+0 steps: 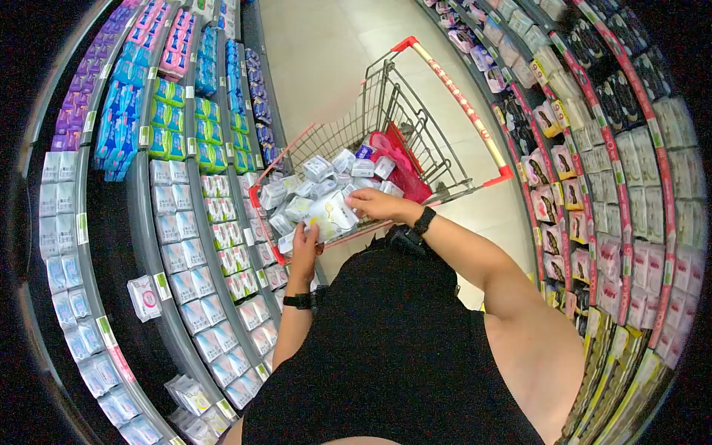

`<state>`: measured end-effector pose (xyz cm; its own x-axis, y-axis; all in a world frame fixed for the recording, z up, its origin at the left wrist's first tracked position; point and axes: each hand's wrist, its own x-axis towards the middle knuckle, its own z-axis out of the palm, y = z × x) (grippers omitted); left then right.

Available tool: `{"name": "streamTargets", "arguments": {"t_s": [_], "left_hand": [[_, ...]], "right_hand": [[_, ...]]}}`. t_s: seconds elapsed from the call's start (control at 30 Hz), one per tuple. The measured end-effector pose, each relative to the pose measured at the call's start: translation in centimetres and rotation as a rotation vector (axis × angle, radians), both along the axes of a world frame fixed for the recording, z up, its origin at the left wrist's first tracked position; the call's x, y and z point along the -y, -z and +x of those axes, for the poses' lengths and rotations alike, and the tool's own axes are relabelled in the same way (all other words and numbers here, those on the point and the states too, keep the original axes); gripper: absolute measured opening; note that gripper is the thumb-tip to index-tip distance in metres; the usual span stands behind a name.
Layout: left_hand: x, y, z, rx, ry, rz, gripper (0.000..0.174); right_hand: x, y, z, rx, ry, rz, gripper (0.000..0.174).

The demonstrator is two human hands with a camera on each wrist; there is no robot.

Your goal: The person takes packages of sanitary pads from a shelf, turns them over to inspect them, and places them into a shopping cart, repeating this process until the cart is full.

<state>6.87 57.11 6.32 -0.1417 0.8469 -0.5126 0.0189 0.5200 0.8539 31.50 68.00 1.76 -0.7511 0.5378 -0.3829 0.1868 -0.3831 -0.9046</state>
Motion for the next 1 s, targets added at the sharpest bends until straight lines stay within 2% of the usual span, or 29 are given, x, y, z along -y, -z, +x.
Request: {"name": "streamTargets", "arguments": {"t_s": [0.03,0.1,0.2,0.27,0.37,0.53,0.77,0.83,0.97,1.0], "left_hand": [[-0.1,0.3,-0.2,0.027,-0.029,-0.095,0.037],[0.0,0.5,-0.8,0.083,-0.089,-0.116,0.046],[0.5,0.1,-1.5,0.037,-0.257,-0.07,0.055],[1.2,-0.7,-1.9,-0.075,-0.374,0.009,0.057],[2.1,-2.3,-3.1,-0.19,-0.437,0.185,0.055],[4.9,-3.1,-5.1,-0.106,-0.464,0.276,0.045],[15.2,-3.7,-7.0,-0.199,-0.616,0.268,0.051],[19.3,-2.2,-8.0,-0.135,-0.729,0.245,0.053],[26.6,-1.6,-8.8,-0.093,-0.903,0.203,0.053],[28.1,-1.0,-9.0,-0.113,-0.907,0.23,0.052]], "right_hand": [[0.4,-1.1,0.0,-0.03,0.031,-0.017,0.045],[1.2,-3.4,0.1,-0.087,0.089,-0.05,0.049],[0.8,-4.0,-0.3,-0.389,0.081,-0.32,0.047],[0.7,-4.3,-1.1,-0.339,0.057,-0.225,0.044],[0.6,-3.7,-3.1,-0.249,-0.018,-0.132,0.04],[2.0,-3.8,-6.6,-0.179,-0.206,-0.102,0.034],[6.1,-3.1,-14.2,-0.077,-0.524,0.022,0.032],[7.8,-3.8,-16.7,-0.077,-0.644,0.034,0.032],[12.9,-3.5,-21.4,-0.137,-0.899,0.049,0.032],[14.0,-1.6,-22.4,-0.211,-0.938,0.112,0.04]]}}
